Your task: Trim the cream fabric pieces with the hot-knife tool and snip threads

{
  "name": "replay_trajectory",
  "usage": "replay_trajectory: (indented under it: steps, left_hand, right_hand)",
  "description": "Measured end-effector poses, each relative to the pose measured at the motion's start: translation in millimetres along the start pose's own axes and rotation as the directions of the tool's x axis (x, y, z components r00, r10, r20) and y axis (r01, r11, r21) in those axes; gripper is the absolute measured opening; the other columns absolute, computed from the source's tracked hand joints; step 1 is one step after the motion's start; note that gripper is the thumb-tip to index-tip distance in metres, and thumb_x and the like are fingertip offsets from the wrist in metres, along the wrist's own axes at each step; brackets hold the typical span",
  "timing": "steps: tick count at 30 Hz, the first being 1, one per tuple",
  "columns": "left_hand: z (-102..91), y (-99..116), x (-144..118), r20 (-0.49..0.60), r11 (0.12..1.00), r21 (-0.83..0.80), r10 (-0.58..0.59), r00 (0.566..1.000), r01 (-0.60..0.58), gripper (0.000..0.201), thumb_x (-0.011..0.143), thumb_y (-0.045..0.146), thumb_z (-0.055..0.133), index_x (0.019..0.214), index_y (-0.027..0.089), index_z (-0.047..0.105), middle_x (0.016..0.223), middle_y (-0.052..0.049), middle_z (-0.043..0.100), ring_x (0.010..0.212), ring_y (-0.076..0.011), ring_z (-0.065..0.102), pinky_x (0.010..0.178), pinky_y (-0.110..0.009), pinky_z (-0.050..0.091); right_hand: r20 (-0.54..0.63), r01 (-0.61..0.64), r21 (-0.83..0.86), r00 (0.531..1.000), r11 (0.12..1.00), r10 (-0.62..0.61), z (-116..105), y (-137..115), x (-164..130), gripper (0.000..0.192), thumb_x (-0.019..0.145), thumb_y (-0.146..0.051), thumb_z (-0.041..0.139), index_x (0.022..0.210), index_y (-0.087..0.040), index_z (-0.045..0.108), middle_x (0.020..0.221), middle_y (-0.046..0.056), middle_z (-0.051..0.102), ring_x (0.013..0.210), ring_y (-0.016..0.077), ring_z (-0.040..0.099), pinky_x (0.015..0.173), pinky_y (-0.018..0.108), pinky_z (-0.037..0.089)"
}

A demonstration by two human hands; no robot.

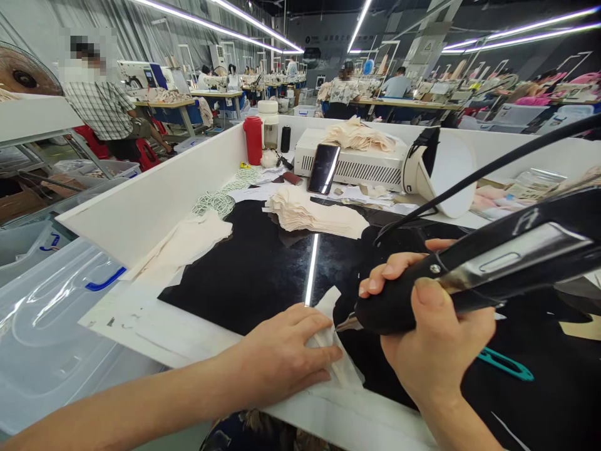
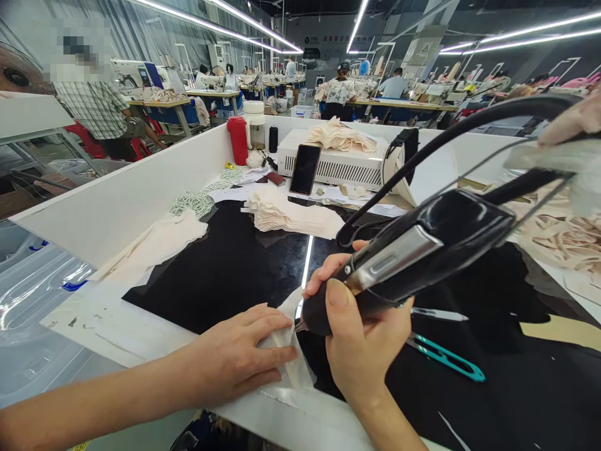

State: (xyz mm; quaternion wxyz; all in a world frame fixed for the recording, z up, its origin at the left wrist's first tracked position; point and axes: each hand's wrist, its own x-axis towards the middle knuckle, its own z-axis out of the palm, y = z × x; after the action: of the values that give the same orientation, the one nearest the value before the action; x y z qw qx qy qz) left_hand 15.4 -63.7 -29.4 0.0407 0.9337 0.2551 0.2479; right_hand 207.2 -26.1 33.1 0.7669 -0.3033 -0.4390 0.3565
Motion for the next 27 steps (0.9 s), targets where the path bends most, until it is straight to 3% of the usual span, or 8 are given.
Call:
replay_trajectory:
  steps: [6,8,12,15,18,22,27]
  left_hand:
    - [-5.2,36.8,-3.3,0.041,0.994,0.087,-0.063,0.997,0.060,0.051,0.112,0.047,0.079,0.147,0.010,0.071,0.146,-0.022,0.075,0.141,-0.0337,0.071,0.125,-0.046,0.059]
    - [-9.1,38.0,-0.8,0.036,0.992,0.111,-0.061,0.997,0.057,0.045,0.117,0.044,0.072,0.145,0.008,0.071,0.145,-0.021,0.077,0.138,-0.0311,0.073,0.125,-0.043,0.059]
    - [-12.8,9.9,10.7,-0.026,0.999,0.041,0.035,0.999,-0.034,0.028,0.123,0.027,0.056,0.127,0.008,0.076,0.128,-0.016,0.082,0.126,-0.0244,0.078,0.125,-0.036,0.059]
    - [-10.6,-20.7,19.3,0.007,0.987,-0.037,0.158,0.987,-0.157,0.031,0.125,0.021,0.050,0.126,0.008,0.078,0.130,-0.014,0.084,0.132,-0.0228,0.077,0.126,-0.032,0.057]
    - [-8.4,-41.4,24.0,0.075,0.976,-0.113,0.196,0.978,-0.187,0.031,0.124,0.020,0.051,0.129,0.007,0.078,0.132,-0.014,0.084,0.129,-0.0232,0.078,0.120,-0.032,0.061]
    - [-10.7,-50.8,23.7,0.154,0.973,-0.158,0.193,0.969,-0.169,0.033,0.126,0.023,0.048,0.131,0.010,0.078,0.135,-0.012,0.084,0.132,-0.0235,0.077,0.122,-0.032,0.059]
    - [-14.9,-53.2,17.7,0.136,0.972,-0.161,0.196,0.971,-0.173,0.038,0.128,0.030,0.045,0.135,0.012,0.078,0.138,-0.011,0.083,0.130,-0.0227,0.078,0.123,-0.033,0.058]
  right_hand:
    - [0.045,-0.015,0.025,0.999,1.000,0.014,-6.0,-11.0,-6.3,0.039,0.085,-0.037,0.100,0.114,-0.028,0.075,0.079,-0.006,0.076,0.058,0.0177,0.070,0.053,0.031,0.064]
    - [0.048,-0.016,0.039,0.999,0.999,0.014,-8.5,-13.7,-8.0,0.043,0.083,-0.040,0.103,0.114,-0.028,0.076,0.079,-0.006,0.076,0.057,0.0175,0.070,0.053,0.030,0.064]
    - [0.049,-0.030,0.042,0.998,0.999,0.028,-11.4,-14.6,-9.3,0.047,0.081,-0.044,0.107,0.113,-0.029,0.077,0.079,-0.007,0.077,0.058,0.0163,0.071,0.057,0.029,0.065]
    - [0.054,-0.027,0.048,0.998,0.999,0.024,-11.9,-13.0,-9.6,0.046,0.082,-0.045,0.106,0.114,-0.029,0.076,0.081,-0.007,0.077,0.059,0.0160,0.071,0.057,0.028,0.064]
    - [0.057,-0.031,0.039,0.998,0.999,0.029,-13.0,-12.1,-11.1,0.046,0.085,-0.047,0.105,0.116,-0.030,0.076,0.082,-0.006,0.077,0.061,0.0166,0.071,0.058,0.030,0.064]
    - [0.061,-0.029,0.011,0.998,1.000,0.029,-15.4,-12.7,-14.1,0.046,0.087,-0.049,0.104,0.116,-0.030,0.075,0.083,-0.006,0.076,0.062,0.0168,0.072,0.060,0.031,0.064]
    - [0.051,-0.037,-0.006,0.998,0.999,0.037,-17.1,-14.4,-15.4,0.048,0.086,-0.051,0.104,0.118,-0.031,0.075,0.083,-0.007,0.075,0.063,0.0173,0.072,0.061,0.032,0.064]
